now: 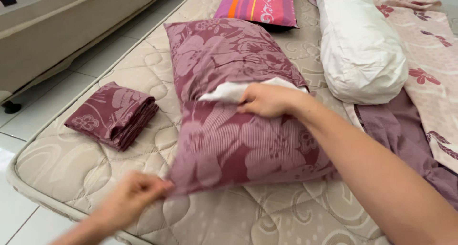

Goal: The person puts a pillow inside a floral pattern pillowcase, smooths it out, and then slides a long bolster into a matching cylindrical cover.

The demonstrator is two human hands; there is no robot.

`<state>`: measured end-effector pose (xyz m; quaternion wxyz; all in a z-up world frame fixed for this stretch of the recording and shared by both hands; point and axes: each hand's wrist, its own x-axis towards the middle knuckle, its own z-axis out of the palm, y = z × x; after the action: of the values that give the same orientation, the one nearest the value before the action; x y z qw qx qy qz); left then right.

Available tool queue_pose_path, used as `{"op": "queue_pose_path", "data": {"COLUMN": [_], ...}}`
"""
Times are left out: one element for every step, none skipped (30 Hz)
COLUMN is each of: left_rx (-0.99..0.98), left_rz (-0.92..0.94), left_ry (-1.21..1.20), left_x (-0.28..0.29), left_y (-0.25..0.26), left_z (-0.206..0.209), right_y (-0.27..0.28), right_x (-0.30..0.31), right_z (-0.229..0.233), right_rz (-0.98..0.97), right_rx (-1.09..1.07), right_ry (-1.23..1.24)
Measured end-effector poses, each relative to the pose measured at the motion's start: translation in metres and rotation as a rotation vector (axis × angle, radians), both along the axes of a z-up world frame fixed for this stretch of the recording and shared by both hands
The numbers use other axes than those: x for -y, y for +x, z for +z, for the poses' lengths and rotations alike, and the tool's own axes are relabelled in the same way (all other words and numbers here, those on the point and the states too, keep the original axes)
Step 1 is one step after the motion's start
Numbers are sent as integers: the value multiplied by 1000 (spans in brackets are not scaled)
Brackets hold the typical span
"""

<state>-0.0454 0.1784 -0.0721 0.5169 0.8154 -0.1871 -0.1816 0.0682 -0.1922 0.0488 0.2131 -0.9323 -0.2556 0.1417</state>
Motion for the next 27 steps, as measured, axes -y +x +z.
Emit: {"op": "queue_pose_path", "data": {"left_rx": [16,33,61,88,116,83,50,16,43,71,96,193,292,392,459,525,591,722,849,975,924,873,819,879,938,997,862], "left_rz": [20,40,55,69,85,86,82,77,79,80,80,78,76,75,105,135,167,83,-2,-88,-125,-162,-198,-203,-209,-216,-185], "left_ry": [-25,-50,31,112,196,228,263,297,273,250,223,299,373,447,456,464,471,416,359,299,349,398,450,412,376,339,396], "left_x": [-9,-15,-18,-19,-18,-16,-12,-10,-6,0,4,7,13,19,25,31,39,51,62,72,82,91,97,100,102,104,106], "left_y": [8,13,15,16,14,11,9,8,11,14,15,16,19,22,24,26,30,35,40,47,54,62,70,77,84,90,97], "left_z": [14,27,39,47,52,54,54,53,51,50,49,52,56,62,71,80,88,94,99,102,104,105,105,104,104,104,104], "right_y": [0,-1,-1,-1,-1,-3,-7,-11,-16,-21,-28,-34,-37,-36,-33,-32,-32,-33,-34,-35,-37,-40,-42,-44,-45,-43,-39], "right_x": [4,5,1,-3,-8,-15,-21,-27,-39,-53,-59,-63,-63,-59,-52,-45,-38,-32,-28,-25,-22,-20,-18,-15,-13,-11,-9], "right_z": [5,11,16,22,25,26,24,21,12,2,-5,-11,-14,-14,-12,-12,-12,-12,-11,-9,-5,0,5,11,16,20,23], "right_rz": [-51,-101,-140,-179,-217,-174,-136,-96,-2,92,90,88,85,29,-27,-82,-11,60,131,115,101,89,17,-54,-128,-146,-166], "right_rx": [-12,-24,-37,-50,-60,-178,-297,-415,-425,-433,-447,-460,-472,-476,-477,-478,-439,-398,-357,-268,-180,-92,-6,79,164,227,290], "right_ry": [-40,-79,-167,-255,-341,-240,-137,-32,-207,-383,-358,-333,-308,-277,-242,-208,-82,42,165,200,234,267,233,199,166,156,146]}}
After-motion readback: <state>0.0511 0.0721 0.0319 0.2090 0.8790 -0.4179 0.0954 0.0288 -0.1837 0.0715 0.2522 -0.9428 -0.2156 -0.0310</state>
